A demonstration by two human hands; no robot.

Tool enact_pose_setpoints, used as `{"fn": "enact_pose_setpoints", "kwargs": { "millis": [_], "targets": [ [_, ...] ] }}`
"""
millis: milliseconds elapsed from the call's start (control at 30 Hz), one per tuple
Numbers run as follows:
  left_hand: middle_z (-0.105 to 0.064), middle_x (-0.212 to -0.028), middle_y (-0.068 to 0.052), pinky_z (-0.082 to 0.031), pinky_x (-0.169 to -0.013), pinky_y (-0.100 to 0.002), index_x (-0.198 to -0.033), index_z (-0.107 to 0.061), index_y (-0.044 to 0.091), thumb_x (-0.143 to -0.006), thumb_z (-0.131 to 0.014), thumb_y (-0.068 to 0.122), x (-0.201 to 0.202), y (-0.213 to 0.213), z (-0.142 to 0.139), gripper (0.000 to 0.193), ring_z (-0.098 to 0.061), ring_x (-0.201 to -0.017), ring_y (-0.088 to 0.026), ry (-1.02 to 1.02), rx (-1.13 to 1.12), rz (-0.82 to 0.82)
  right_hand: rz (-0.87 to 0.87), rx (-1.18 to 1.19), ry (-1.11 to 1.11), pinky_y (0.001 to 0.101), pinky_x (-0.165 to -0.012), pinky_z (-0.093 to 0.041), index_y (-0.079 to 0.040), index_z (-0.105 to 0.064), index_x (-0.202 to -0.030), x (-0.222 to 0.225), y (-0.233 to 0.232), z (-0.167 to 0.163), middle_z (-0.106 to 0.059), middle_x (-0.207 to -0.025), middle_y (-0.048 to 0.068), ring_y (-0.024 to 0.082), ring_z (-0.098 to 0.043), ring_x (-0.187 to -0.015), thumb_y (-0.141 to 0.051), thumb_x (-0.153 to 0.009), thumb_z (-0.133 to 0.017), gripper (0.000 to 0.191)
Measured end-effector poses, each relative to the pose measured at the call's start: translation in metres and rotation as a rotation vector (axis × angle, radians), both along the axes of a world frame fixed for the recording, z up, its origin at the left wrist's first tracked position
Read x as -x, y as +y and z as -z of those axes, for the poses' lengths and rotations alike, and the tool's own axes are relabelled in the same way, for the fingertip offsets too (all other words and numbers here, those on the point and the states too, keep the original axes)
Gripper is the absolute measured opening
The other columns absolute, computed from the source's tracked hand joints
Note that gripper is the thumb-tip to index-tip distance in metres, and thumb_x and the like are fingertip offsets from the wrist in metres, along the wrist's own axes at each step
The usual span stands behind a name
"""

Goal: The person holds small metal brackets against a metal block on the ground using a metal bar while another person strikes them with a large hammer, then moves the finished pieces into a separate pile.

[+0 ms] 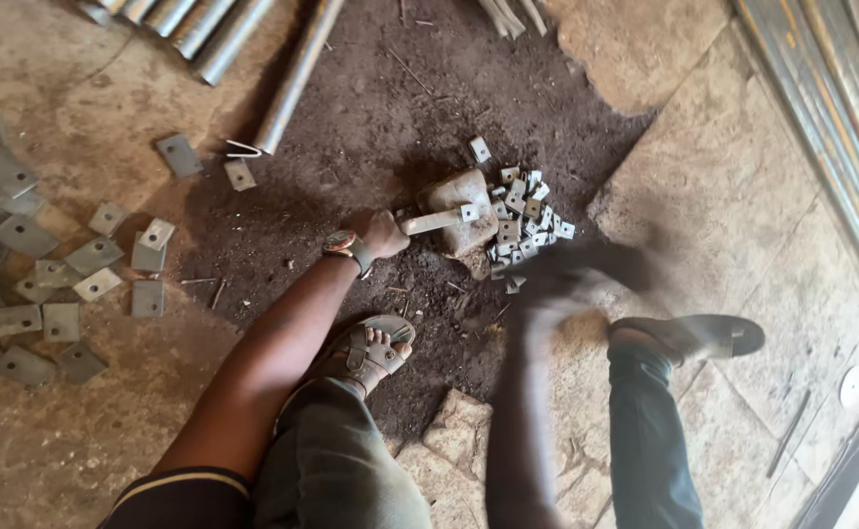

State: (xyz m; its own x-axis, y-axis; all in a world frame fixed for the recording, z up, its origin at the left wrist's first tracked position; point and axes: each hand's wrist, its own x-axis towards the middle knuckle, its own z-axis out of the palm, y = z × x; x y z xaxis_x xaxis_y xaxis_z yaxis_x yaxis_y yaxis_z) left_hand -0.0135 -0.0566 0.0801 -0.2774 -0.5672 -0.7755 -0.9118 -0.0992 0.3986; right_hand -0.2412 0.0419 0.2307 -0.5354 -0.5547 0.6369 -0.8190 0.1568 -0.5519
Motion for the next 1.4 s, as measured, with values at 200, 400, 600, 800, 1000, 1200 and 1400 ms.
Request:
{"fn": "enact_pose_setpoints", "kwargs": {
  "millis": [200,400,600,800,1000,1200,1400],
  "targets": [
    [-0.063,-0.071,-0.013,-0.039,-0.051,-0.038,-0.107,-0.074,0.011,-0.085,-0.065,0.026,0.001,0.004,0.027,0.028,-0.044,-0.059,-0.021,0.275,0.406,0.038,-0.237,-0.677,-0.166,0.0378,-0.067,-0.062,0.006,-0.05,-0.13,-0.013,0.028,0.048,-0.065,-0.104,0.022,0.024,-0.069,-0.08,-0.033,-0.093,-0.071,0.058],
    [-0.062,-0.07,-0.008,-0.045,-0.048,-0.035,-0.1,-0.07,0.003,-0.093,-0.061,0.032,0.0,0.005,0.007,0.031,-0.054,-0.053,-0.018,0.039,0.049,0.01,-0.307,0.166,-0.282,0.0304,-0.055,-0.062,0.006,-0.045,-0.13,0.037,0.011,-0.02,-0.065,-0.087,0.019,0.017,-0.066,-0.061,-0.028,-0.102,-0.065,0.048],
    [-0.049,-0.065,-0.001,-0.038,-0.046,-0.036,-0.093,-0.069,0.008,-0.1,-0.054,0.03,-0.004,0.006,0.006,0.027,-0.041,-0.052,-0.013,0.08,-0.005,0.002,-0.009,-0.457,-0.638,0.0232,-0.051,-0.061,0.007,-0.062,-0.121,-0.02,0.005,0.081,-0.072,-0.089,0.013,0.01,-0.066,-0.059,-0.034,-0.105,-0.044,0.048],
    [-0.054,-0.064,-0.004,-0.039,-0.044,-0.034,-0.09,-0.066,0.009,-0.097,-0.058,0.034,0.008,0.007,0.043,0.027,-0.046,-0.05,-0.014,0.148,0.263,-0.123,-0.065,-0.477,-0.802,0.0314,-0.049,-0.056,0.004,-0.048,-0.132,-0.047,0.129,0.141,-0.07,-0.077,0.017,0.019,-0.067,-0.055,-0.021,-0.081,-0.077,0.064],
    [-0.059,-0.072,-0.006,-0.043,-0.047,-0.035,-0.102,-0.065,0.018,-0.094,-0.061,0.027,0.059,0.047,0.04,0.014,-0.051,-0.054,-0.016,0.405,0.671,0.07,0.321,-0.615,-0.024,0.0557,-0.083,-0.05,-0.007,-0.059,-0.135,-0.082,0.19,0.144,-0.064,-0.114,0.03,0.036,-0.056,-0.108,-0.031,-0.062,-0.09,0.084],
    [-0.065,-0.079,-0.008,-0.047,-0.05,-0.035,-0.114,-0.065,0.026,-0.09,-0.063,0.02,0.091,0.045,0.022,0.025,-0.056,-0.058,-0.018,0.388,0.845,0.141,0.2,-0.612,-0.419,0.0512,-0.088,-0.051,-0.008,-0.065,-0.123,-0.075,0.173,0.158,-0.056,-0.118,0.02,0.033,-0.056,-0.106,-0.026,-0.071,-0.08,0.058],
    [-0.07,-0.078,-0.007,-0.051,-0.06,-0.04,-0.11,-0.071,0.026,-0.085,-0.069,0.024,-0.002,0.049,-0.066,0.025,-0.062,-0.067,-0.021,0.564,0.997,-0.126,-0.378,-0.703,-0.326,0.0427,-0.088,-0.05,-0.011,-0.068,-0.12,-0.154,0.096,0.171,-0.071,-0.114,0.009,0.029,-0.063,-0.1,-0.028,-0.091,-0.067,0.034]
  ]
}}
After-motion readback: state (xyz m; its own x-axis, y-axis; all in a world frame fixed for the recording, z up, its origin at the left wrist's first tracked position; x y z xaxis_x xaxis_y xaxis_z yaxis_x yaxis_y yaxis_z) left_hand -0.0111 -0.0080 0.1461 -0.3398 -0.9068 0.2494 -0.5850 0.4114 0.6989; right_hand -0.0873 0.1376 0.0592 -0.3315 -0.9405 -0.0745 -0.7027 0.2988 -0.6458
